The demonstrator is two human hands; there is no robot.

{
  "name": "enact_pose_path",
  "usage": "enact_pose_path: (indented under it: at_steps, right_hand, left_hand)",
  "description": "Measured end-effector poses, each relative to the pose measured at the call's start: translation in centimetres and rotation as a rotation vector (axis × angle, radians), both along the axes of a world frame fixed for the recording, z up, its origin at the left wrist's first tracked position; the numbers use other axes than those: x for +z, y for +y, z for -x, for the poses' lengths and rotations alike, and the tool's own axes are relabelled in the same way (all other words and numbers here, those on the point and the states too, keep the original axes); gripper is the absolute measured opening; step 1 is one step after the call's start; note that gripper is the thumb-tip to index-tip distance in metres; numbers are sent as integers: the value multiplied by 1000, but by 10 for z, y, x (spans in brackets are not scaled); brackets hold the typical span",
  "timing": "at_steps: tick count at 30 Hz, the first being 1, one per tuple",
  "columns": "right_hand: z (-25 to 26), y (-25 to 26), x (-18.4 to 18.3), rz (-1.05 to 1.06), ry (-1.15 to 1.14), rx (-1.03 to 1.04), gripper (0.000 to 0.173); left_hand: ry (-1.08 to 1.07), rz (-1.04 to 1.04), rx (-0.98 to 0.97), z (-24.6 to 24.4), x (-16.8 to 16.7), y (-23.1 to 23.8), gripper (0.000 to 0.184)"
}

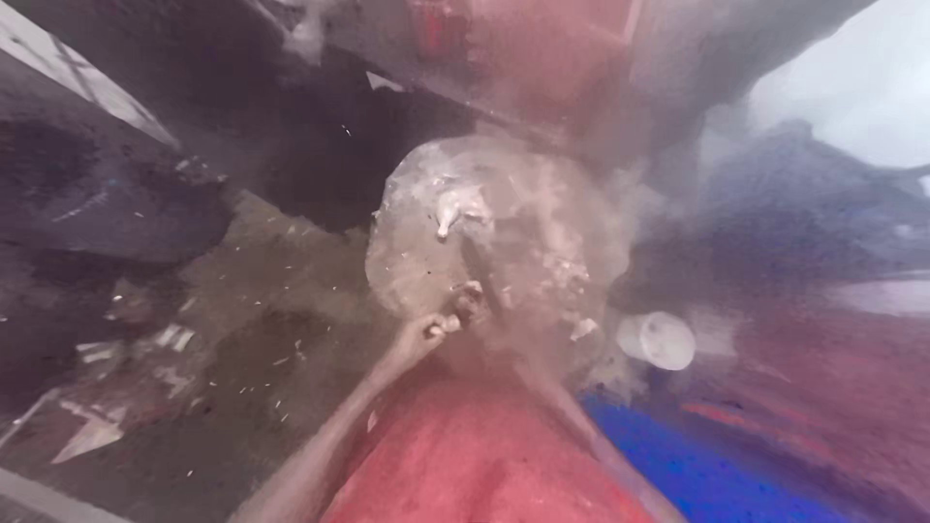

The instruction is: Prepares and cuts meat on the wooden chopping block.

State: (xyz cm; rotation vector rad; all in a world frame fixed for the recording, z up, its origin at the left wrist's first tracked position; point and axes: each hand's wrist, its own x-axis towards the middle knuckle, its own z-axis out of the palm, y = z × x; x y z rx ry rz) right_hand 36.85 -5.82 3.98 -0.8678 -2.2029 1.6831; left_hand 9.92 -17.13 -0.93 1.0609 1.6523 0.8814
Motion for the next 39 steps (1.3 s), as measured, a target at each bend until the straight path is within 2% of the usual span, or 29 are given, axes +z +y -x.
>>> enact_pose_path:
  at_steps: [1, 2, 3, 5, 7, 10, 12, 16, 19, 22, 24, 26, 28, 30, 32, 36, 39]
  right_hand:
    - [-2, 4, 0, -36, 25, -34, 38]
    - [-3, 9, -1, -57, 28, -51, 38]
    - [-3, 14, 1, -84, 15, -58, 38]
    - [-1, 23, 4, -131, 23, -61, 38]
    - [0, 28, 7, -114, 52, -34, 38]
    - [-3, 28, 6, -21, 48, 26, 39]
    - [-9, 24, -17, 92, 14, 77, 39]
    - [-14, 21, -49, 220, -4, 69, 35]
    - [0, 19, -44, 80, 9, 37, 38]
    - [20, 29, -7, -56, 100, 14, 38]
    - [30, 27, 26, -115, 151, 19, 35]
    - [30, 16, 47, -107, 97, 46, 30]
    - [30, 8, 32, -56, -27, 113, 29]
    - [30, 11, -11, -21, -68, 231, 39]
    - [32, 17, -29, 34, -100, 241, 43]
    - [37, 7, -13, -128, -48, 146, 41]
    - [29, 5, -16, -142, 21, 136, 41]
  left_hand:
    - [-52, -53, -65, -4, 9, 8, 29]
    - [6, -76, -147, -8, 14, 17, 39]
    - [165, -103, -230, -10, 8, 27, 46]
    - [496, -185, -293, -17, -24, 47, 43]
    - [582, -120, -270, -21, -41, 60, 38]
    - [394, 177, -187, -11, -21, 65, 44]
    - [265, 302, -118, 8, -7, 59, 47]
    - [-33, 347, -17, 21, 14, 51, 42]
    - [-175, 339, 47, 5, 17, 53, 43]
    - [-81, 304, 122, -4, -13, 59, 45]
    - [-56, 302, 171, -4, -16, 48, 39]
    - [-57, 286, 227, -1, -20, 32, 35]
    - [-35, 270, 254, 7, -23, 21, 33]
    - [0, 293, 271, 15, -22, 16, 32]
    - [-9, 286, 307, 22, -19, 12, 33]
    - [-19, 213, 393, 38, -20, -9, 32]
    - [-18, 219, 437, 42, -21, -18, 31]
